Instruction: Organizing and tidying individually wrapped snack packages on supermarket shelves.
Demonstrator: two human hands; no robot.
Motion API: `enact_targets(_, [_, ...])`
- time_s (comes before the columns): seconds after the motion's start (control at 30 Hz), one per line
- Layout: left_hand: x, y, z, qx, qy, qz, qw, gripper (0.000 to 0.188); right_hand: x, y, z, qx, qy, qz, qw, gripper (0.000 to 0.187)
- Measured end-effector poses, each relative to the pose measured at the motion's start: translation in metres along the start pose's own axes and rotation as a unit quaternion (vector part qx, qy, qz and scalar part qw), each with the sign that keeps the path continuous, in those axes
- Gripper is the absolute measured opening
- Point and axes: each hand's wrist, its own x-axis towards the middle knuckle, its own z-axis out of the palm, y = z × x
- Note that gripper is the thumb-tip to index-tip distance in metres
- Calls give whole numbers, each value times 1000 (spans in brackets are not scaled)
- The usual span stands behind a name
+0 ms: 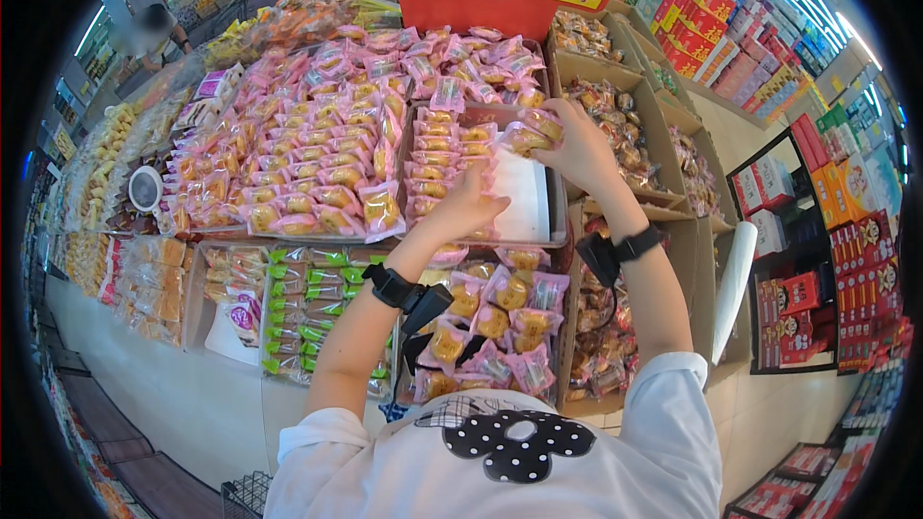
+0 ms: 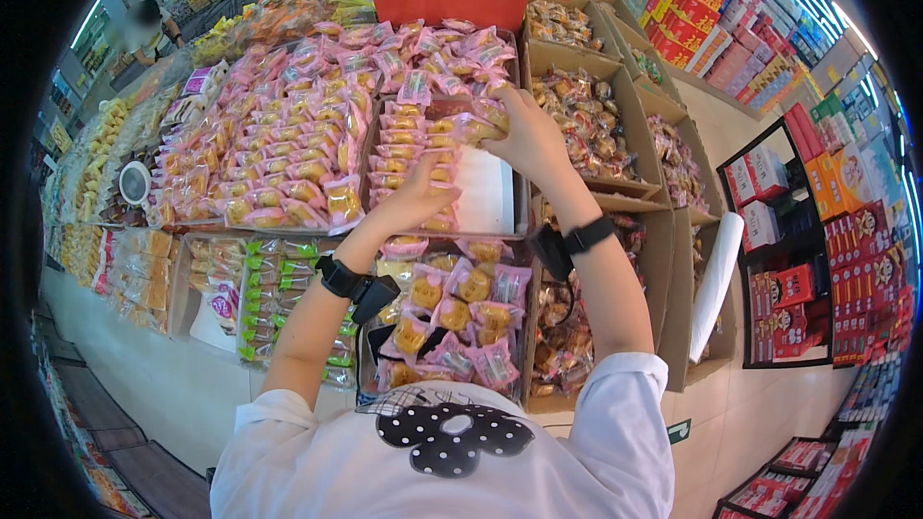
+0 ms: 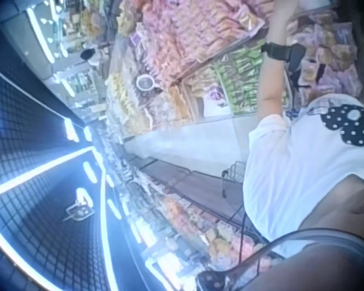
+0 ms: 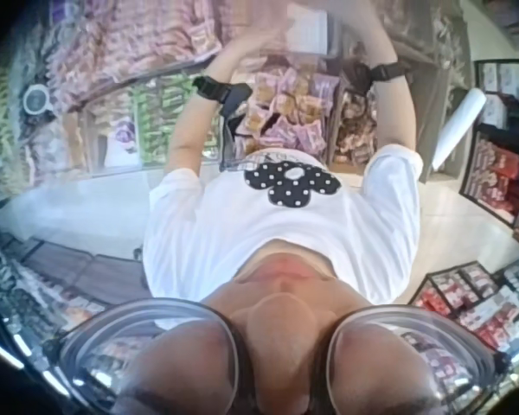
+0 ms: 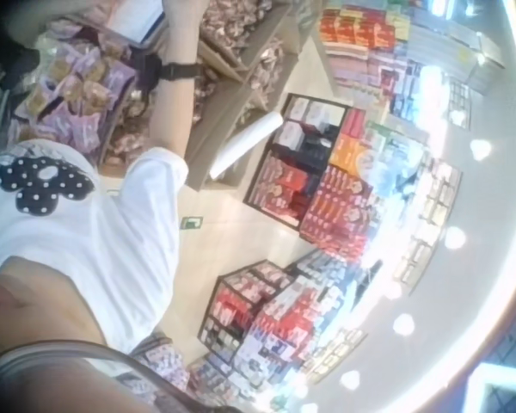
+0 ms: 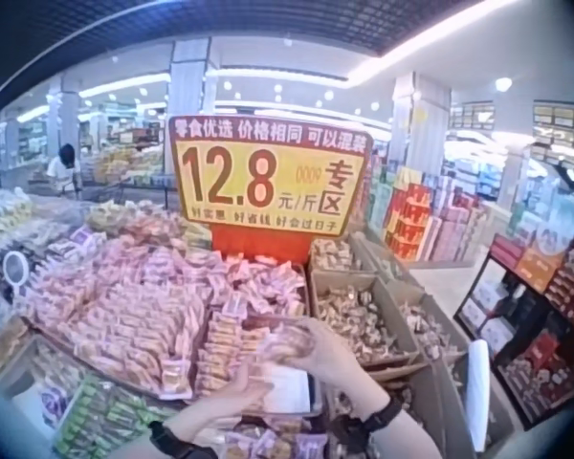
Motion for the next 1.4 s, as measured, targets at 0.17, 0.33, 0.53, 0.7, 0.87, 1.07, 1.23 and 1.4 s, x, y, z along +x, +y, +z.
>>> enact_targets(0.17, [53, -4, -11, 332, 7, -8, 943, 67, 54, 80, 41, -191, 26, 3, 981, 56])
enact_targets(0.33, [93, -43, -14, 457, 99, 36, 884, 56, 80, 122, 87, -245, 23, 82, 966, 56])
enact_targets(0.53, [129, -78, -14, 519, 132, 16, 844, 51, 91, 136, 113, -252, 17, 51, 966, 53])
enact_targets(0.7, [134, -72, -18, 526, 66, 12, 848, 39, 86, 147, 106, -262, 0, -29, 965, 58])
enact_targets(0.87, [129, -67, -23, 514, 28, 11, 857, 36, 91, 142, 109, -234, -74, -73, 967, 61])
enact_targets(1.07, [124, -62, -24, 498, 24, 16, 867, 39, 112, 154, 121, -129, -115, -64, 983, 60])
enact_targets(1.23, [121, -50, -26, 455, -48, -67, 887, 48, 129, 162, 150, -41, -141, -102, 984, 44])
enact_targets(1.4, [110, -55, -16, 560, 52, 17, 827, 54, 127, 169, 169, 37, -70, -117, 990, 36])
